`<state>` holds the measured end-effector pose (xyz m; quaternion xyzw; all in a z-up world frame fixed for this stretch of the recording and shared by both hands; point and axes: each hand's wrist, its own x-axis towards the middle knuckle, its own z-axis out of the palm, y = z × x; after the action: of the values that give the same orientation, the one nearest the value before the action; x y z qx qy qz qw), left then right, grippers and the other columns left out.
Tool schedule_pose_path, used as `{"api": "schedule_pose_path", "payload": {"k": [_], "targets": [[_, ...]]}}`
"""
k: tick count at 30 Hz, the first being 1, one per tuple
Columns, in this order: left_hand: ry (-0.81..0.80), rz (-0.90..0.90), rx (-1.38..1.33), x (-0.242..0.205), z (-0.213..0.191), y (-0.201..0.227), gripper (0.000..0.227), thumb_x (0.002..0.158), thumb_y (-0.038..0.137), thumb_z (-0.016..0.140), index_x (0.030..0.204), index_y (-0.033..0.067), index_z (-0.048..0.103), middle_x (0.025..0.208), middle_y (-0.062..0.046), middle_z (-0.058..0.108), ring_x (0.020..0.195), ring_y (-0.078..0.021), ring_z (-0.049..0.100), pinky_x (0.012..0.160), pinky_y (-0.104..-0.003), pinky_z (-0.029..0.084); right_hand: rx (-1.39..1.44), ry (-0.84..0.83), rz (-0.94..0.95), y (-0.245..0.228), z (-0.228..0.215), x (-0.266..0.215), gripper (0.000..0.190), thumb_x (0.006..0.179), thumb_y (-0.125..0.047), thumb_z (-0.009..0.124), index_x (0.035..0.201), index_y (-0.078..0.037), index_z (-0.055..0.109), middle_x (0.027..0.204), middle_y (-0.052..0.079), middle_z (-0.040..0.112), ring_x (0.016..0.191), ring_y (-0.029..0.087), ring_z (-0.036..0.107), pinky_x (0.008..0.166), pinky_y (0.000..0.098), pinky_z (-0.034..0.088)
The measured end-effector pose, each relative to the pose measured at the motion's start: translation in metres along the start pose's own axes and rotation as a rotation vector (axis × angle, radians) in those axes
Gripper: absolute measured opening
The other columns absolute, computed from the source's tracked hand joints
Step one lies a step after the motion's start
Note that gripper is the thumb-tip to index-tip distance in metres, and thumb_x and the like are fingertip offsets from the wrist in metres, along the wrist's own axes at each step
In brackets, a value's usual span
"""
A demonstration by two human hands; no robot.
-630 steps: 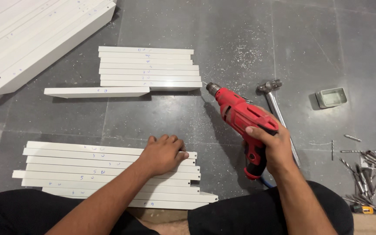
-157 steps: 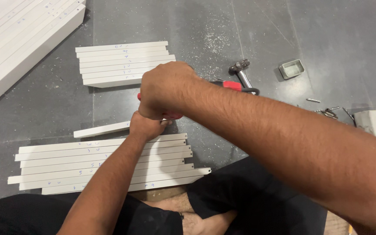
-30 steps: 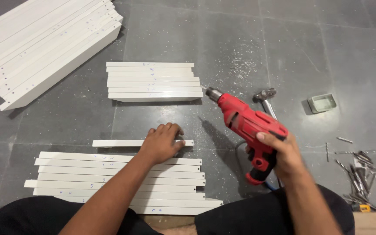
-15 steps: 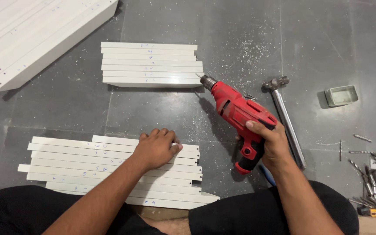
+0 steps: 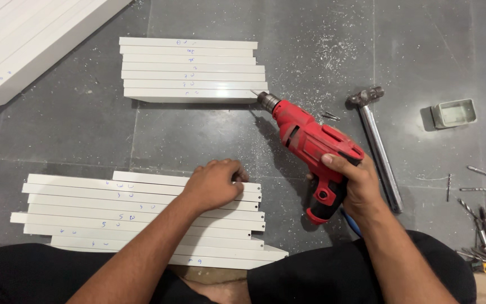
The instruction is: The person sits on the floor and uses a red corded drill to make holes in white plastic strips. They hold each strip with one hand and drill with the other, moving from one strip to the next in a repetitive sequence.
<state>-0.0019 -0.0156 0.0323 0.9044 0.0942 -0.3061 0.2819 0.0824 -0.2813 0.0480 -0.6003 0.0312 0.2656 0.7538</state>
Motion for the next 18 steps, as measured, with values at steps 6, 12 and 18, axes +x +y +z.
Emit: {"api": "schedule_pose_path", "payload": {"k": [6, 12, 18], "targets": [[0.0, -0.05, 0.063, 0.002, 0.002, 0.024, 0.046, 0.08, 0.06, 0.07, 0.104, 0.0206, 0.074, 0.113, -0.002, 0.07, 0.118, -0.0252, 0.061, 0.104, -0.054, 0.041, -0.028, -0.007, 0.006, 0.002, -0.001, 0.002, 0.071, 0.077, -0.021, 0.074, 0.141, 0.004, 0.055, 0.099, 0.014, 0.071, 0.075, 0.024, 0.07, 0.071, 0.0371, 0.058], [0.042, -0.072, -0.041, 0.012, 0.012, 0.021, 0.039, 0.102, 0.048, 0.046, 0.106, 0.0222, 0.075, 0.11, -0.005, 0.071, 0.115, -0.027, 0.064, 0.105, -0.061, 0.038, -0.035, -0.015, 0.013, 0.001, 0.001, 0.001, 0.072, 0.077, -0.021, 0.074, 0.141, 0.004, 0.054, 0.096, 0.015, 0.07, 0.074, 0.025, 0.07, 0.07, 0.0374, 0.058], [0.132, -0.085, -0.171, 0.015, 0.01, 0.012, 0.034, 0.098, 0.043, 0.051, 0.107, 0.0183, 0.072, 0.106, -0.005, 0.075, 0.102, -0.0247, 0.072, 0.091, -0.046, 0.055, -0.046, -0.013, 0.02, 0.002, 0.001, 0.0, 0.074, 0.076, -0.024, 0.075, 0.142, 0.004, 0.054, 0.099, 0.015, 0.07, 0.075, 0.024, 0.07, 0.071, 0.0371, 0.059]]}}
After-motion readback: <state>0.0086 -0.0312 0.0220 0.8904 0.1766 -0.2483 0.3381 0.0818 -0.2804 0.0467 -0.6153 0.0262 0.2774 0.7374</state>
